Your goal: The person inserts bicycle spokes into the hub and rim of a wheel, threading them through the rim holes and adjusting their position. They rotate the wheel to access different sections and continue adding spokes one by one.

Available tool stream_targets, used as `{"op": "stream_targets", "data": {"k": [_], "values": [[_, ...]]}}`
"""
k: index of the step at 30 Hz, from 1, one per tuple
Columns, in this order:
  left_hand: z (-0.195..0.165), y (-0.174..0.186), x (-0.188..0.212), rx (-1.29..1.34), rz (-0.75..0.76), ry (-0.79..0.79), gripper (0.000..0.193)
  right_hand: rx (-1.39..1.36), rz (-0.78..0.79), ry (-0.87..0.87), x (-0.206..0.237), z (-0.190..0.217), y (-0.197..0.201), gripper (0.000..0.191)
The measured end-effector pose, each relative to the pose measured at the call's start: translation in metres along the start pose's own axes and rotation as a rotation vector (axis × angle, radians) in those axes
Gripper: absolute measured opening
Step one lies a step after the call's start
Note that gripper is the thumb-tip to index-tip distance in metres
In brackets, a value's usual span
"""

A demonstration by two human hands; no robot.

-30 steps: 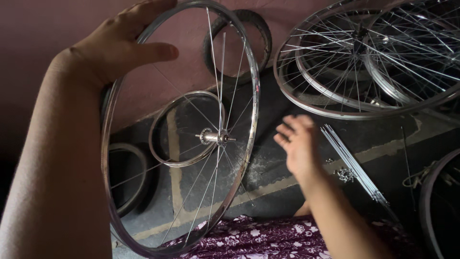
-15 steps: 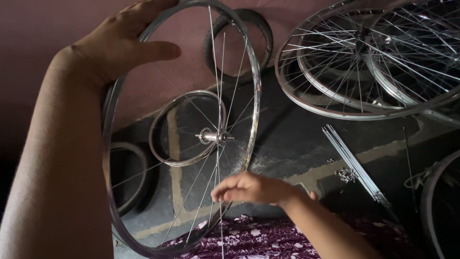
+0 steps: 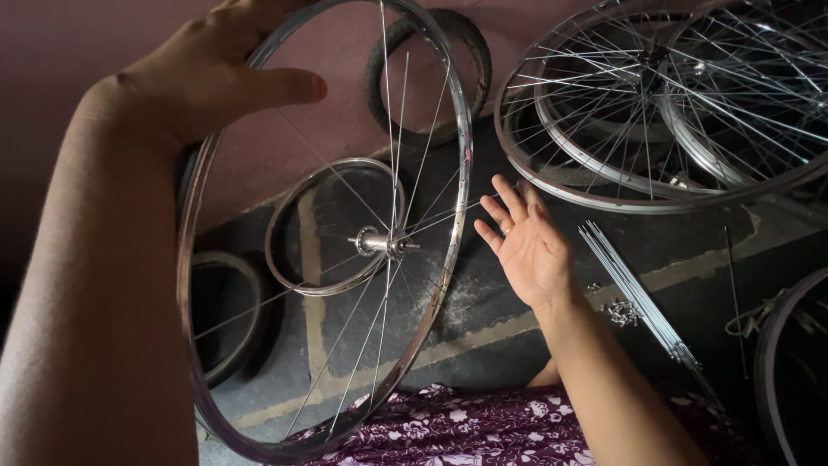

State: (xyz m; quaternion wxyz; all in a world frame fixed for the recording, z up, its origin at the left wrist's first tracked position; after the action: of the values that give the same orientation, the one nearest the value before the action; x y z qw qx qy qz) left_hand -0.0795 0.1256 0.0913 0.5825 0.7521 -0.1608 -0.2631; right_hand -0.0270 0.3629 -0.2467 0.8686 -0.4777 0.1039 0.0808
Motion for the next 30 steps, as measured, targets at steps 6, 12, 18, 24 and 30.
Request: {"op": "stream_targets", "data": {"k": [6,12,18,24,30], "values": [[-0.008,-0.003,0.0,0.032,-0.01,0.005,0.083,0.162,-0.065,-0.031,0.001,-0.01,0.008,0.041],[-0.017,-0.004,-0.003,0.105,0.013,-0.184,0.079,0.754,0.037,0.115,0.014,-0.034,-0.015,0.028],[-0.015,-0.01,-0.011,0.017,-0.005,-0.219,0.081,0.583,-0.267,0.185,0.01,-0.043,-0.005,0.022],[-0.001,-0.017,-0.011,-0.016,0.005,-0.123,0.087,0.437,-0.47,0.205,0.011,-0.013,0.01,0.02],[0.022,-0.017,-0.004,-0.058,0.01,-0.038,0.058,0.928,-0.193,0.519,0.015,-0.005,-0.064,0.022]]}}
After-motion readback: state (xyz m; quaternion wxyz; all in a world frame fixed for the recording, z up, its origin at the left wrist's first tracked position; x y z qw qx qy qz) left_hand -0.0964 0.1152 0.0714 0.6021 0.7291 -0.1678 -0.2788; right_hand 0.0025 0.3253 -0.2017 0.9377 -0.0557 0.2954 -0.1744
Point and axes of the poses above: each hand's wrist, its own x-axis away from the middle knuckle, its own y-axis out of the back of the hand, z = x × y, the point moved 4 cm from there along -x, towards the middle knuckle, and after that the axes turned 3 degrees about -y, right-handed, at the moved point
